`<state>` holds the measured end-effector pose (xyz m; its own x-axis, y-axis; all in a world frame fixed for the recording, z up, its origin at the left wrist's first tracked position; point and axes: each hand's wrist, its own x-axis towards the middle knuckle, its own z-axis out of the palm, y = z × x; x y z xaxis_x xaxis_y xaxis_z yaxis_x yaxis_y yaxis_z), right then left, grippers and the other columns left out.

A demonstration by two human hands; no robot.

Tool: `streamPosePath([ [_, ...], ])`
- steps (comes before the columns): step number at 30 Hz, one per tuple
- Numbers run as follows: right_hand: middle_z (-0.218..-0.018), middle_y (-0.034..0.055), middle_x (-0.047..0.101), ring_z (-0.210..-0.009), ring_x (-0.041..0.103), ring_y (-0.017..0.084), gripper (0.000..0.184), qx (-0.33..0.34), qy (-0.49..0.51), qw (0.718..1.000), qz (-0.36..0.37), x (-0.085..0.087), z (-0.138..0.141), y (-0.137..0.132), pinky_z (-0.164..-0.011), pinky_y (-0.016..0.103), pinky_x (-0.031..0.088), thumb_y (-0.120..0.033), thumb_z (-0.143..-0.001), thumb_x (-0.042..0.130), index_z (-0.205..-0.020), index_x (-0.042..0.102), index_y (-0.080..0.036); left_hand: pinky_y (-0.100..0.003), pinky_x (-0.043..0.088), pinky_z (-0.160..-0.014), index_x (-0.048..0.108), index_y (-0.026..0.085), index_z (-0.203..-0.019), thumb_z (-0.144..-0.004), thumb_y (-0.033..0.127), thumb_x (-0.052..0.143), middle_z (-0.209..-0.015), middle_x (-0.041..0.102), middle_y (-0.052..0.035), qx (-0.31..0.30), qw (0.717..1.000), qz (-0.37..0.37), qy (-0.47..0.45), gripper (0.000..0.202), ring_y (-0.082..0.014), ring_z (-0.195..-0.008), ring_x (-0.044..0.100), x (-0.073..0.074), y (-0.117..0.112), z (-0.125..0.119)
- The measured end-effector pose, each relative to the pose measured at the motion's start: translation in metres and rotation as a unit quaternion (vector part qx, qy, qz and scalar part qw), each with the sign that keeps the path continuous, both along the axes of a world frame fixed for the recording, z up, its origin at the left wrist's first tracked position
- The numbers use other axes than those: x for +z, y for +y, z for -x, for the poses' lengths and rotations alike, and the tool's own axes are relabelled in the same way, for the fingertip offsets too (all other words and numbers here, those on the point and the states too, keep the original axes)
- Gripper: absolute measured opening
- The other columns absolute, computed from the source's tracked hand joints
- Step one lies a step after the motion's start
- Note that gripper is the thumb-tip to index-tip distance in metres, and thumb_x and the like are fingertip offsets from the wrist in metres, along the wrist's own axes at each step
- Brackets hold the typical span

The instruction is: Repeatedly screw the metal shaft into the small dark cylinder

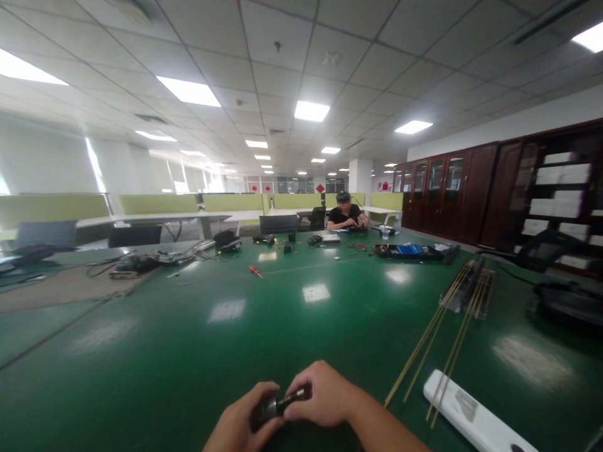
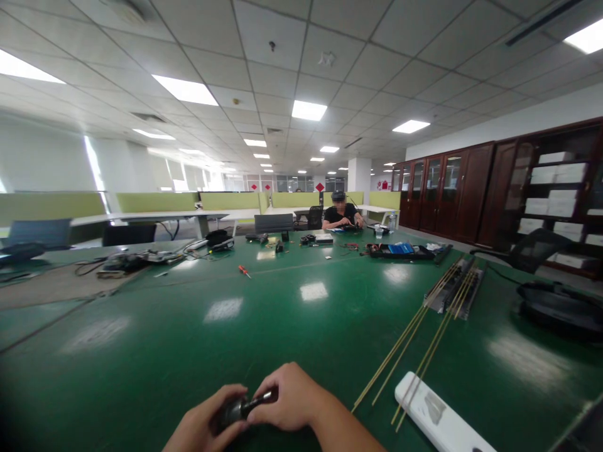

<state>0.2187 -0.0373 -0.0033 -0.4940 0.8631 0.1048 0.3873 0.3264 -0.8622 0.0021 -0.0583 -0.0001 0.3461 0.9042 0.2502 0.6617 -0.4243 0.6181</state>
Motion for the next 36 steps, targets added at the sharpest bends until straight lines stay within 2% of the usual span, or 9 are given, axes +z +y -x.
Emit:
streamPosePath([
  [4, -0.068, -0.0002, 0.064, -0.061, 0.052, 0.014, 0.032, -0.005, -0.010, 1.000, -0.014, 0.003, 0.002, -0.004, -0.053, 0.022, 0.036, -0.046, -0.073, 0.071, -0.092, 0.078, -0.020, -0.027, 0.055, -0.080, 0.073, 0.027, -0.097, -0.075, 0.035, 0.069, -0.095, 0.074, -0.0023, -0.004, 1.000, -0.020, -0.008, 0.024, -0.0226, -0.088, 0.069, 0.006, -0.004, -0.003],
  [7, -0.067, -0.0009, 0.063, -0.062, 0.052, 0.013, 0.029, -0.002, -0.023, 0.999, -0.038, 0.005, 0.001, -0.006, -0.054, 0.022, 0.035, -0.043, -0.076, 0.069, -0.090, 0.077, -0.020, -0.028, 0.055, -0.085, 0.074, 0.026, -0.100, -0.075, 0.034, 0.069, -0.098, 0.075, -0.0039, -0.005, 0.999, -0.036, -0.014, 0.026, -0.0233, -0.091, 0.069, 0.009, -0.003, -0.003],
  [10, -0.067, -0.0011, 0.063, -0.063, 0.052, 0.012, 0.025, 0.006, -0.053, 0.997, -0.062, 0.009, -0.002, -0.005, -0.054, 0.022, 0.034, -0.041, -0.078, 0.067, -0.085, 0.077, -0.019, -0.031, 0.054, -0.088, 0.074, 0.026, -0.102, -0.076, 0.030, 0.068, -0.102, 0.074, -0.0050, -0.031, 0.998, -0.043, -0.017, 0.027, -0.0233, -0.095, 0.068, 0.011, -0.001, -0.003],
  [13, -0.070, -0.0002, 0.065, -0.065, 0.053, 0.012, 0.027, 0.003, -0.058, 0.996, -0.066, 0.012, -0.005, -0.005, -0.057, 0.021, 0.035, -0.041, -0.081, 0.065, -0.087, 0.077, -0.018, -0.033, 0.053, -0.091, 0.071, 0.024, -0.109, -0.076, 0.028, 0.067, -0.105, 0.073, -0.0055, -0.034, 0.999, -0.025, -0.028, 0.033, -0.0230, -0.098, 0.067, 0.013, 0.001, -0.006],
  [16, -0.075, 0.0012, 0.068, -0.068, 0.056, 0.013, 0.025, -0.004, -0.068, 0.995, -0.077, 0.013, -0.007, -0.005, -0.059, 0.022, 0.038, -0.039, -0.081, 0.065, -0.089, 0.077, -0.019, -0.033, 0.054, -0.086, 0.068, 0.020, -0.110, -0.076, 0.029, 0.067, -0.103, 0.072, -0.0062, -0.018, 0.999, 0.007, -0.046, 0.035, -0.0222, -0.093, 0.068, 0.014, 0.002, -0.008],
  [21, -0.087, 0.0040, 0.071, -0.073, 0.062, 0.015, 0.037, -0.015, -0.021, 0.996, -0.081, 0.009, -0.008, -0.005, -0.064, 0.022, 0.045, -0.036, -0.074, 0.073, -0.106, 0.073, -0.018, -0.030, 0.052, -0.077, 0.069, 0.021, -0.097, -0.079, 0.031, 0.066, -0.093, 0.071, -0.0039, -0.042, 0.999, -0.013, -0.007, 0.021, -0.0202, -0.085, 0.066, 0.012, 0.002, -0.007],
  [26, -0.086, 0.0033, 0.072, -0.075, 0.064, 0.015, 0.024, 0.000, -0.020, 0.992, -0.124, 0.004, -0.008, -0.003, -0.065, 0.022, 0.045, -0.030, -0.073, 0.073, -0.095, 0.076, -0.019, -0.031, 0.050, -0.079, 0.068, 0.023, -0.099, -0.079, 0.032, 0.068, -0.094, 0.070, -0.0032, -0.038, 0.998, -0.044, -0.003, 0.022, -0.0203, -0.088, 0.065, 0.006, 0.003, -0.004],
  [36, -0.082, 0.0023, 0.072, -0.072, 0.064, 0.014, 0.021, -0.013, -0.022, 0.988, -0.151, 0.004, -0.005, -0.005, -0.063, 0.021, 0.045, -0.030, -0.078, 0.068, -0.094, 0.077, -0.020, -0.033, 0.051, -0.087, 0.069, 0.024, -0.102, -0.078, 0.032, 0.069, -0.101, 0.072, -0.0024, -0.019, 0.998, -0.049, -0.017, 0.025, -0.0216, -0.095, 0.067, 0.002, 0.003, -0.003],
])
